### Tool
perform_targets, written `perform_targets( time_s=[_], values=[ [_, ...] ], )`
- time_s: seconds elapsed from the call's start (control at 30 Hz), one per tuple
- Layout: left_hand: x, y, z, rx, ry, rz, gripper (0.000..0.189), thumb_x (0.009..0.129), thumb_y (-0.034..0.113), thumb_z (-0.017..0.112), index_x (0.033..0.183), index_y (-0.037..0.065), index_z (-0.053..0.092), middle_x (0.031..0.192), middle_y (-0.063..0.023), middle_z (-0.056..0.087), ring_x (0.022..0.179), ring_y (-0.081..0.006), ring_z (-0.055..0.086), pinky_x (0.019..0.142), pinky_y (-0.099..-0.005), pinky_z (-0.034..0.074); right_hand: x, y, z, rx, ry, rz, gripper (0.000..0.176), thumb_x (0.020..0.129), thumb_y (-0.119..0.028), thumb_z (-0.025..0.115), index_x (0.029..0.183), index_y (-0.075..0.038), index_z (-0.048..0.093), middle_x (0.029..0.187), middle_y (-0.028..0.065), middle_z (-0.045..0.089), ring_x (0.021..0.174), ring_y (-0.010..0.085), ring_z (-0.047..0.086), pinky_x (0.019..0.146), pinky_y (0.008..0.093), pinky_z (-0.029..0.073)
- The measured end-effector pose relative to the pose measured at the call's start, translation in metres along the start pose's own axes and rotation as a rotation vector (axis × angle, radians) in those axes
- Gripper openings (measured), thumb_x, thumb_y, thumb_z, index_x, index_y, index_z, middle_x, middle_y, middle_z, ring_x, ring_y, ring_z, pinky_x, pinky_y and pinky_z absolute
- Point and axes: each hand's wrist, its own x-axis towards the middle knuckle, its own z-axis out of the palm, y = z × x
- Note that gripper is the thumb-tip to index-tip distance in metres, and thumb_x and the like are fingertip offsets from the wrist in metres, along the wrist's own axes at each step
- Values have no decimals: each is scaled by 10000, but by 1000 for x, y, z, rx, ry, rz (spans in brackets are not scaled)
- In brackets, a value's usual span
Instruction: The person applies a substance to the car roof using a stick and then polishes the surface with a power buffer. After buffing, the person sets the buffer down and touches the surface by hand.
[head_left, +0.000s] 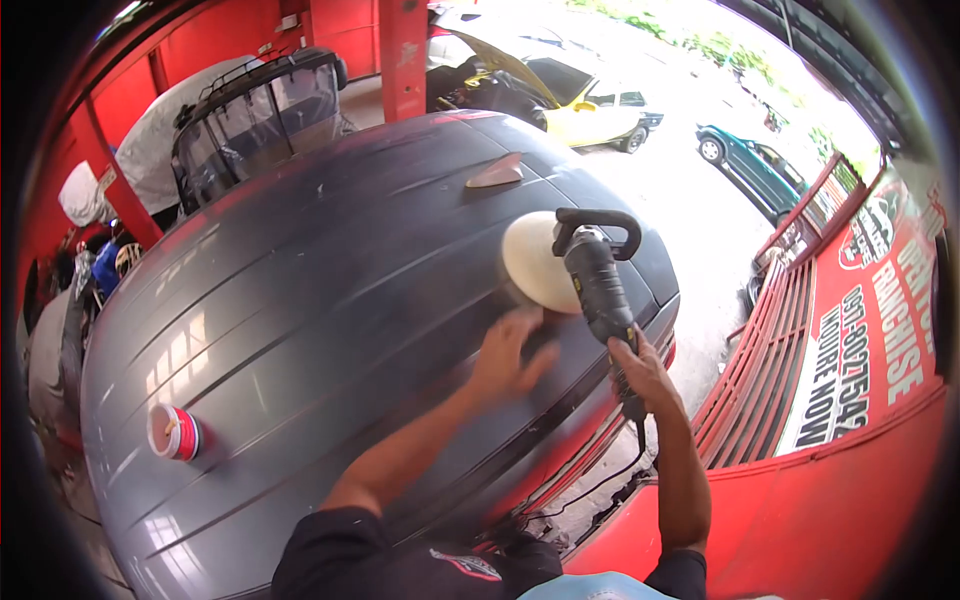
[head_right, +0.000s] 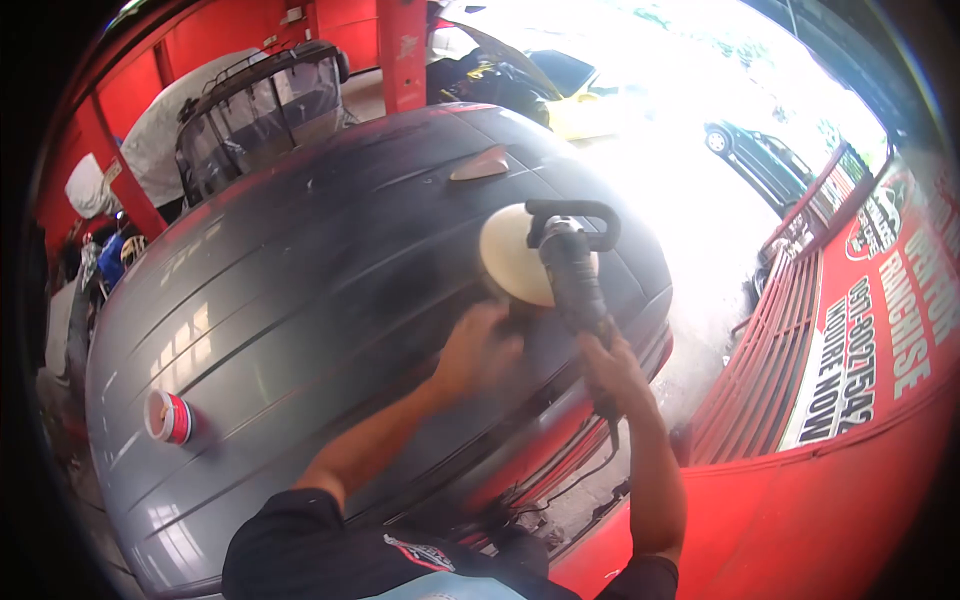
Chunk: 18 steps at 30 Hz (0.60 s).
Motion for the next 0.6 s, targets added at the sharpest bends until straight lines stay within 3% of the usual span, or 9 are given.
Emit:
perform_targets(
  time_s=[0.03,0.1,0.2,0.33,0.4,0.6],
  values=[
    [-36,1,-13,-31,-121,-20,417,887,306,723,1171,10,649,1144,-188,663,1051,-342,639,906,-429,504,11,-8,0,-7,20,55,504,974,-331,607,1399,-133,423,720,29,539,483,128,532,406,310,464],
    [-77,19,-46,-130,-301,-256,255,898,281,711,1008,51,727,984,-135,719,899,-304,696,816,-418,541,35,-12,-2,3,38,110,449,973,-374,614,1329,-157,446,653,31,521,442,141,525,381,309,451],
    [-94,18,-55,-282,-205,-429,213,919,279,678,912,76,743,904,-119,726,812,-299,705,763,-420,548,77,-18,7,-36,41,62,408,968,-405,621,1265,-171,466,651,36,529,449,142,531,383,305,452],
    [-83,25,-56,-210,-232,-483,226,931,258,636,884,56,725,903,-138,715,782,-311,696,766,-434,537,128,-23,28,-63,37,66,396,954,-442,636,1192,-179,461,645,46,533,444,155,525,393,314,457],
    [-88,18,-51,-121,-304,-284,167,890,230,645,895,84,727,864,-131,700,778,-327,673,735,-440,533,133,-37,45,-111,39,79,389,949,-450,642,1158,-180,456,648,50,539,442,161,524,393,321,457],
    [-90,13,-38,-139,-257,-256,218,894,249,578,822,74,685,825,-136,679,808,-345,657,779,-466,504,117,-65,56,-17,-9,191,406,939,-460,652,1168,-185,460,650,55,547,441,168,531,389,328,461]
  ],
)
